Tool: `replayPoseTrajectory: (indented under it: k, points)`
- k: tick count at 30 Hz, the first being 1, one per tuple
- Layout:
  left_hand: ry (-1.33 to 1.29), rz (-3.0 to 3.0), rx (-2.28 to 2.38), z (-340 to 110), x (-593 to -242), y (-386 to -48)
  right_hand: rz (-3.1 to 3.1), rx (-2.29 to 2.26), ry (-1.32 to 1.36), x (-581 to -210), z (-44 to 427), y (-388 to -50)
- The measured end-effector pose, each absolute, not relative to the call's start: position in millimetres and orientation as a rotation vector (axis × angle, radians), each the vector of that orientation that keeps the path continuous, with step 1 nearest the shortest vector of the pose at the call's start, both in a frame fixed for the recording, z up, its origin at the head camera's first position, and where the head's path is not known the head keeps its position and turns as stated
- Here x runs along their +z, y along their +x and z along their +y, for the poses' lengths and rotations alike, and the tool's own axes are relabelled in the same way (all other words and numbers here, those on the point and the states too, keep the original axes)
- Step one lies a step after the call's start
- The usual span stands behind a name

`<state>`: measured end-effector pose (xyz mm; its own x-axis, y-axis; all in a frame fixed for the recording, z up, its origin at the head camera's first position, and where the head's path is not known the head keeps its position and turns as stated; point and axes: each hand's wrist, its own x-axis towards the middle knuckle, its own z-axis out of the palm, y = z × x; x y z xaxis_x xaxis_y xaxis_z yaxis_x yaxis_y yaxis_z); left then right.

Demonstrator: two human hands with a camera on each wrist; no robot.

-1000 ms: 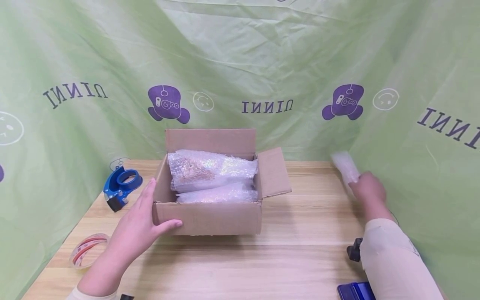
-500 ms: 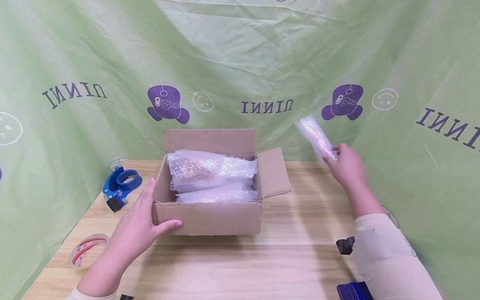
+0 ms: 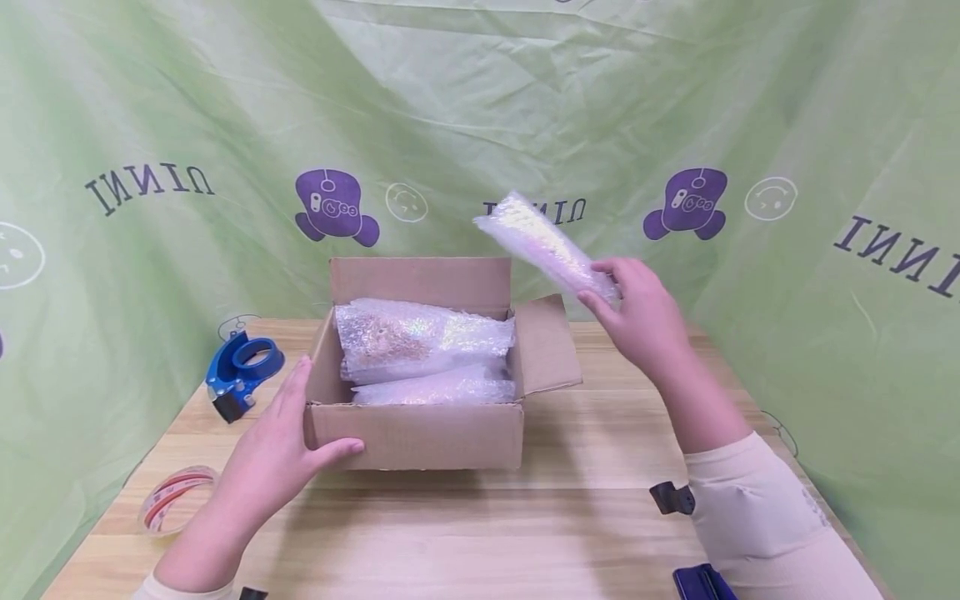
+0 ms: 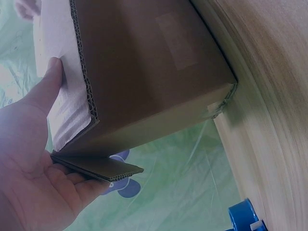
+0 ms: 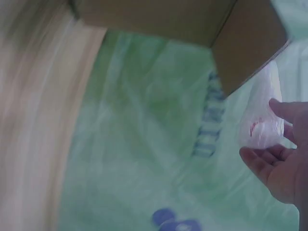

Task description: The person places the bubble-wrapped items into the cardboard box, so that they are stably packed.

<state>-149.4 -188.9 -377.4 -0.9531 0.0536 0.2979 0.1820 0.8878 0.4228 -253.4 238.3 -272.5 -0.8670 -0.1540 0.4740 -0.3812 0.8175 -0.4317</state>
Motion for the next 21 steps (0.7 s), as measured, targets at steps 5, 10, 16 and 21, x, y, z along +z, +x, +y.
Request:
replayPoseTrajectory:
  k: [5, 10, 16, 21]
  points:
    - [-0.174, -2.781, -0.667, -189.7, -376.7, -149.7, -2.53, 0.679, 0.62, -265.5, 210.4, -239.2]
    - [-0.17, -2.79, -0.676, -190.1, -376.9, -149.8, -2.534, 0.601, 0.819, -269.0, 186.2, -227.7]
    - [-0.175, -2.784, -0.673, -190.2, -377.4, -149.5, -2.535, 0.506, 1.034, -284.0, 162.3, -217.8]
    - [-0.178, -2.781, -0.668, -190.0, -377.4, -149.4, -2.526, 0.428, 1.199, -299.1, 149.2, -219.0]
